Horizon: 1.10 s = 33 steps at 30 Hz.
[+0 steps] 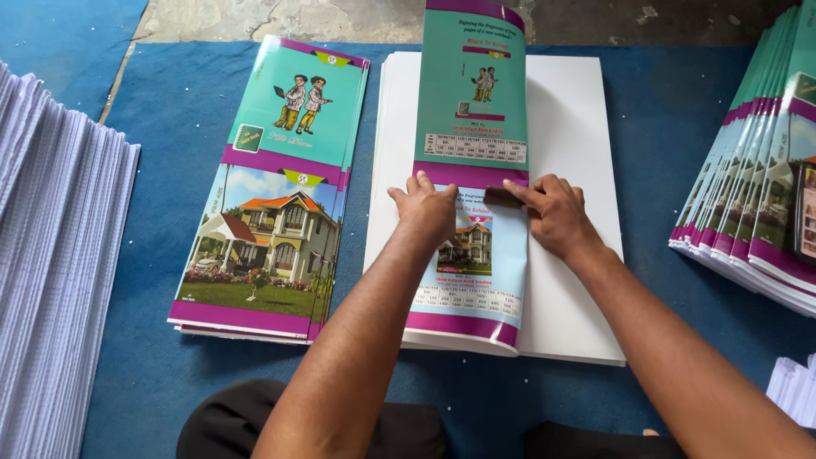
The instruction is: The person folds a printed cover sheet around a stack of blank pages and uses a wooden block to press the fold, repeating this process for multiple booklets. The person places each completed booklet onto a growing stack to the left.
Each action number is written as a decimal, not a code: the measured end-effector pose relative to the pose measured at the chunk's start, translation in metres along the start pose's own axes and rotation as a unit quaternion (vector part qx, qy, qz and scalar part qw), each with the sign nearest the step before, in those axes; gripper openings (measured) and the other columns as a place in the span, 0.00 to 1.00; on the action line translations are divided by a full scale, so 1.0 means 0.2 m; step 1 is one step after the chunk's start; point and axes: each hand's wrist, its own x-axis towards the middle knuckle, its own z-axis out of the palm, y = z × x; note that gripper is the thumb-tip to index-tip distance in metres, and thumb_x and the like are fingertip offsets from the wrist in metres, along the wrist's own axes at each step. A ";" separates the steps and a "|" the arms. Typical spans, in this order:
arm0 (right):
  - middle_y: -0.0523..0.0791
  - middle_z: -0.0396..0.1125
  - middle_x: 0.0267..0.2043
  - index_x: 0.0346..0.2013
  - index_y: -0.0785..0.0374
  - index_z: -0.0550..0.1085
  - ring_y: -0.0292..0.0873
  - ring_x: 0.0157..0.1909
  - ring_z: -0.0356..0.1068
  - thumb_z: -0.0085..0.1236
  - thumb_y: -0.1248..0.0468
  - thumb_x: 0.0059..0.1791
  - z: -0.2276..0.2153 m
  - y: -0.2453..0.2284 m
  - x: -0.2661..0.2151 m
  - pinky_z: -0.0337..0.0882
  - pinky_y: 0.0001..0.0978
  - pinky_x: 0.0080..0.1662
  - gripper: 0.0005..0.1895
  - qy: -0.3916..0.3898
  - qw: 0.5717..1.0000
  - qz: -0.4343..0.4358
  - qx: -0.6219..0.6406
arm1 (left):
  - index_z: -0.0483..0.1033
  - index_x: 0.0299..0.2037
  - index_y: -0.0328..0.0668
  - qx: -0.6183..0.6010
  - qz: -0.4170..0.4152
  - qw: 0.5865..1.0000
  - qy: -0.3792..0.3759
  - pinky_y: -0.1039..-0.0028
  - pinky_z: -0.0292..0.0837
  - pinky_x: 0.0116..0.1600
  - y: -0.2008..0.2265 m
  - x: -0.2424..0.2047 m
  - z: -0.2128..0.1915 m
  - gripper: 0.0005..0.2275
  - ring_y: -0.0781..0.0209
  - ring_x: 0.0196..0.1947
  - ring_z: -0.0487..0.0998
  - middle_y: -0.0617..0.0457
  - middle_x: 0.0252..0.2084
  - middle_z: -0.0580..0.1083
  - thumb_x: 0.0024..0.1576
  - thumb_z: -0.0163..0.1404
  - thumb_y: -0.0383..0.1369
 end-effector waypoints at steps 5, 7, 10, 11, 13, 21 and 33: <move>0.42 0.66 0.43 0.60 0.38 0.77 0.41 0.47 0.66 0.57 0.69 0.50 0.07 0.10 0.14 0.62 0.39 0.56 0.26 0.020 0.999 0.022 -0.027 | 0.62 0.70 0.66 -0.009 0.000 1.000 0.017 0.31 0.45 0.69 0.00 -0.01 0.00 0.35 0.36 0.75 0.51 0.31 0.76 0.49 0.52 0.63 0.33; 0.42 0.66 0.43 0.60 0.37 0.77 0.42 0.47 0.65 0.58 0.67 0.51 0.09 0.13 0.19 0.62 0.40 0.57 0.25 0.026 0.999 0.023 -0.031 | 0.61 0.70 0.66 -0.007 0.001 1.000 0.010 0.31 0.45 0.69 0.00 -0.01 0.00 0.36 0.36 0.74 0.51 0.30 0.76 0.48 0.51 0.63 0.32; 0.43 0.65 0.42 0.60 0.38 0.76 0.43 0.47 0.65 0.61 0.63 0.51 0.11 0.17 0.25 0.62 0.41 0.57 0.23 0.039 0.999 0.012 -0.023 | 0.59 0.71 0.66 -0.006 0.010 1.000 0.013 0.31 0.44 0.68 -0.01 -0.01 0.01 0.36 0.35 0.74 0.50 0.29 0.75 0.47 0.52 0.62 0.32; 0.43 0.64 0.42 0.60 0.39 0.76 0.44 0.47 0.65 0.61 0.62 0.50 0.12 0.18 0.27 0.61 0.42 0.57 0.23 0.049 0.999 0.005 -0.021 | 0.60 0.71 0.66 -0.006 0.013 1.000 0.018 0.30 0.44 0.68 -0.01 -0.01 0.01 0.35 0.35 0.74 0.50 0.29 0.75 0.47 0.52 0.61 0.32; 0.43 0.64 0.43 0.60 0.39 0.76 0.43 0.48 0.65 0.62 0.62 0.50 0.13 0.21 0.31 0.61 0.42 0.56 0.23 0.058 0.998 0.002 -0.023 | 0.59 0.71 0.65 -0.006 0.017 1.000 0.022 0.29 0.44 0.68 -0.01 -0.01 0.01 0.34 0.34 0.74 0.50 0.28 0.75 0.47 0.53 0.61 0.34; 0.43 0.64 0.43 0.62 0.39 0.76 0.43 0.47 0.64 0.57 0.65 0.53 0.15 0.30 0.48 0.61 0.41 0.54 0.24 0.028 0.998 0.054 -0.026 | 0.56 0.72 0.62 -0.009 0.023 1.000 -0.012 0.31 0.41 0.70 -0.01 -0.03 -0.02 0.39 0.34 0.75 0.48 0.28 0.75 0.46 0.51 0.64 0.41; 0.46 0.64 0.49 0.65 0.40 0.73 0.46 0.55 0.64 0.55 0.66 0.53 0.15 0.37 0.75 0.58 0.46 0.59 0.26 0.017 0.989 0.143 -0.025 | 0.57 0.72 0.62 -0.012 0.024 1.000 0.003 0.33 0.42 0.69 -0.01 -0.03 0.00 0.36 0.37 0.73 0.51 0.27 0.75 0.47 0.53 0.61 0.34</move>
